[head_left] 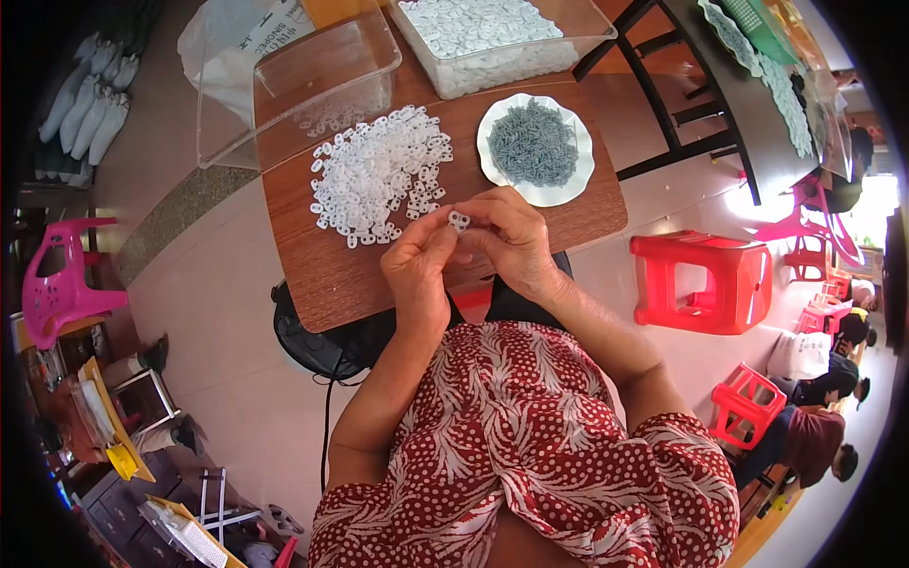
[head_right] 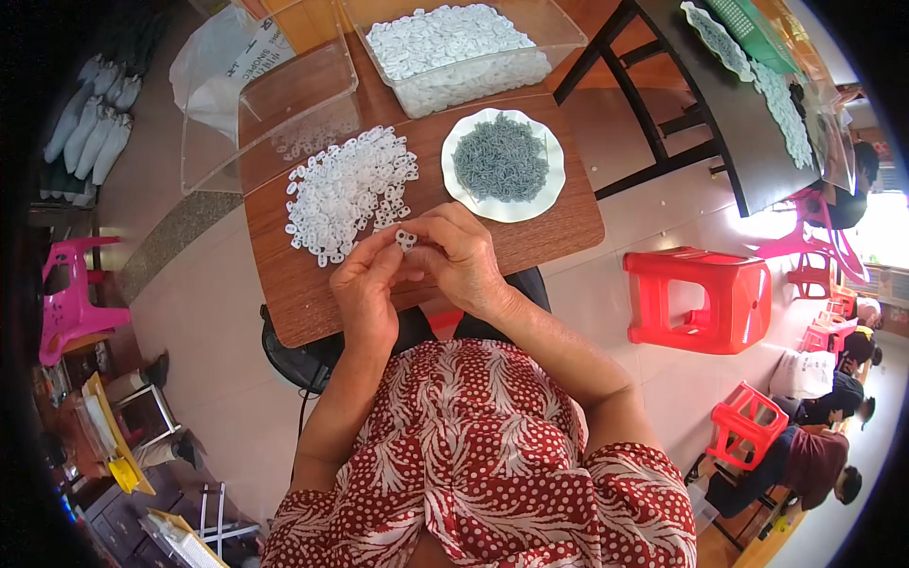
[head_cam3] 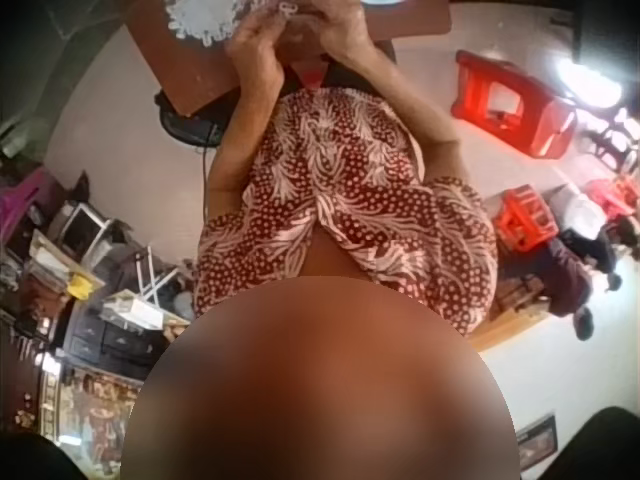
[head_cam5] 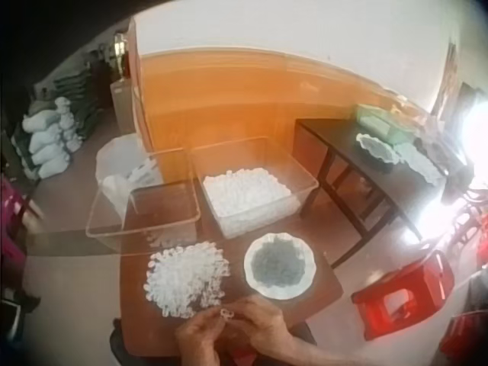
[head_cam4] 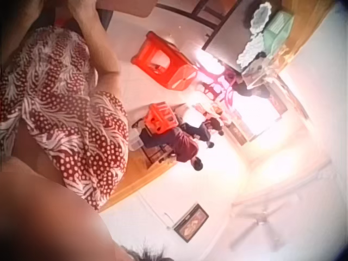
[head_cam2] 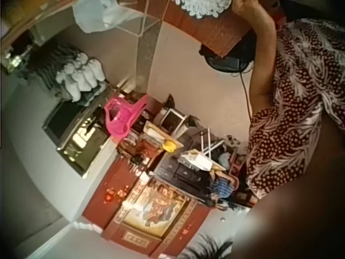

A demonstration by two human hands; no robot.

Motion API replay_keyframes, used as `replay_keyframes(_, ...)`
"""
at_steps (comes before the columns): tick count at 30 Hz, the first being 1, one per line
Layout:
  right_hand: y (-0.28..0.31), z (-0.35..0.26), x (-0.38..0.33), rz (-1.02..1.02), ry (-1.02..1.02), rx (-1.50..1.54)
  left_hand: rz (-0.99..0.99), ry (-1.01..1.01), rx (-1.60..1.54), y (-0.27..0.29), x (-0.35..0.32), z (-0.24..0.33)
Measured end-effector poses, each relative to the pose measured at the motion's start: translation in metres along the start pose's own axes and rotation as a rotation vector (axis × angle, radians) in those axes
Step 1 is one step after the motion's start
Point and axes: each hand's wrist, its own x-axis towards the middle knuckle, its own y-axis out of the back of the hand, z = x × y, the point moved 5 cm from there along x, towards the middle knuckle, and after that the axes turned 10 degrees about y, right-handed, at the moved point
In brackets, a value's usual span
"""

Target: Manual assembly of small white plastic clips or connectors at a workstation.

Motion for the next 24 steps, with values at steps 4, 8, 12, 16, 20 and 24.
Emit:
replay_keyframes(4,0.0,0.001,-0.003,0.039,-0.002,0.027,-0.017,-0.102,0.084,0.0,0.001,0.002)
replay_keyframes(8,0.002,-0.002,-0.002,0.037,0.004,0.05,-0.078,-0.156,0.113,-0.001,0.001,0.005)
replay_keyframes(12,0.003,-0.009,0.001,0.046,0.003,0.054,-0.072,-0.201,0.211,-0.002,-0.002,0.009)
replay_keyframes(16,0.003,-0.009,-0.002,0.085,-0.19,0.164,-0.037,-0.243,0.291,-0.006,-0.007,0.013)
replay_keyframes(20,0.009,-0.018,0.002,0.079,0.022,0.05,-0.032,-0.311,0.363,-0.007,-0.011,0.015)
replay_keyframes(24,0.008,-0.024,0.003,0.102,0.048,0.05,-0.022,-0.373,0.356,-0.008,-0.014,0.015)
